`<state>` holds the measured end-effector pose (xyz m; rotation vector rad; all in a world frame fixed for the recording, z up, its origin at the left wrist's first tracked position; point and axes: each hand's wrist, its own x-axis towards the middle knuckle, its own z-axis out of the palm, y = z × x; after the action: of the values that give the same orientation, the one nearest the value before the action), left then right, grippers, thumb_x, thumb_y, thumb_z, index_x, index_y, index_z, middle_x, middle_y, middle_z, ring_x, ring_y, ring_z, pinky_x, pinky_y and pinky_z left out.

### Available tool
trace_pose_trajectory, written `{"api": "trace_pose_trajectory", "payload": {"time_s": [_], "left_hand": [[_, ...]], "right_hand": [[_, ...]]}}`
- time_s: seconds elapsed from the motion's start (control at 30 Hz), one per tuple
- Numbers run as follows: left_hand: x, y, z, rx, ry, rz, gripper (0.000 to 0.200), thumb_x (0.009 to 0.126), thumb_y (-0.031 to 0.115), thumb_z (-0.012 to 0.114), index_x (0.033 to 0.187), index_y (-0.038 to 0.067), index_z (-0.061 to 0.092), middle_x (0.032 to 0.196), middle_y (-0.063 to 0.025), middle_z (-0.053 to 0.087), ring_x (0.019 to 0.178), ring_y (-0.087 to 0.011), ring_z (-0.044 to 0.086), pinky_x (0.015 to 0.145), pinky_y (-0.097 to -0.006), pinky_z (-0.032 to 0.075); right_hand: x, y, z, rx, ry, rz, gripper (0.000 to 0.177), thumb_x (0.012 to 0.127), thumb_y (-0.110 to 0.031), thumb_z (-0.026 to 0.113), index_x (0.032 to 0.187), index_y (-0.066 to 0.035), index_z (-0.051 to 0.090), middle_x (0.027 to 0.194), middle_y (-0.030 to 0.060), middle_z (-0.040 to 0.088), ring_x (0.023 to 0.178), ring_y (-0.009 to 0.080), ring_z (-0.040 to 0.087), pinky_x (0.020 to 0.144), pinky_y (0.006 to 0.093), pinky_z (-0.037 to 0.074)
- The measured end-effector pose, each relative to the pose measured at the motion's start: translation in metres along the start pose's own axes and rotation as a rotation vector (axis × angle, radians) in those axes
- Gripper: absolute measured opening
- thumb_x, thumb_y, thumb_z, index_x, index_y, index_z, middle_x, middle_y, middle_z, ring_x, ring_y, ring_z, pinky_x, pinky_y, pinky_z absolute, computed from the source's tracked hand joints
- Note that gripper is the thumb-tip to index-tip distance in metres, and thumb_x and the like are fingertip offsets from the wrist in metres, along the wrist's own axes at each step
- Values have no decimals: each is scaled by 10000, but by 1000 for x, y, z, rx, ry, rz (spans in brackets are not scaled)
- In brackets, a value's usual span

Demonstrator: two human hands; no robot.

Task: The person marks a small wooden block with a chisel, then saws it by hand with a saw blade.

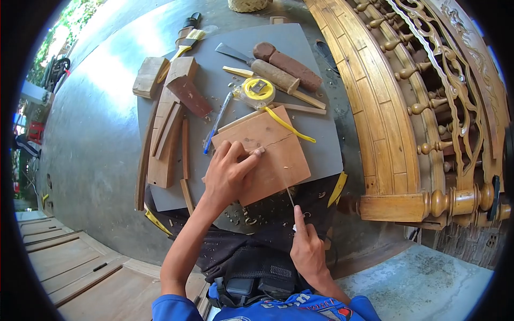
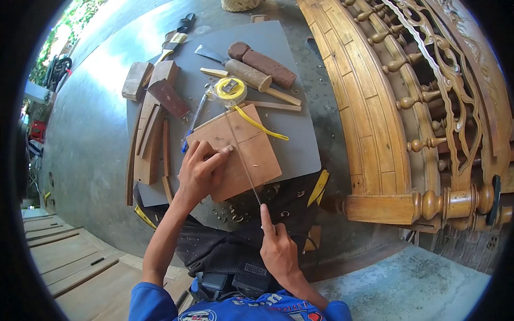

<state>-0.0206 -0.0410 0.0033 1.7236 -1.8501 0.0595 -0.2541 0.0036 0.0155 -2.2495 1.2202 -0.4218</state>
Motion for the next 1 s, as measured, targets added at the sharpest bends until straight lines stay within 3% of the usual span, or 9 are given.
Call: {"api": "trace_pose_trajectory", "payload": {"time_s": [0.1,0.2,0.3,1.0], "left_hand": [[0,1,1,6,6,-15,325,616,20,653,926,119,651,730,-44,462,701,-220,467,622,-327,432],[0,0,2,-2,10,-27,325,612,18,658,921,119,651,727,-43,464,698,-222,464,610,-327,430],[1,1,1,-2,7,-34,303,616,19,663,903,115,646,727,-42,465,698,-224,463,610,-328,430],[5,1,1,50,-36,28,239,612,14,662,838,79,616,732,-56,464,696,-233,458,619,-331,420]], "right_hand": [[3,1,-12,85,-74,48,640,799,55,514,1399,-62,325,732,163,519,583,327,569,538,407,479],[2,4,-11,69,-131,34,640,802,51,516,1401,-62,320,740,171,533,582,323,575,533,406,484],[-2,6,-6,58,-81,-2,687,790,31,533,1416,-144,312,666,106,482,493,252,555,468,367,510],[-11,10,-8,-33,-160,-25,723,801,22,517,1430,-248,283,652,107,457,479,265,557,441,372,510]]}}
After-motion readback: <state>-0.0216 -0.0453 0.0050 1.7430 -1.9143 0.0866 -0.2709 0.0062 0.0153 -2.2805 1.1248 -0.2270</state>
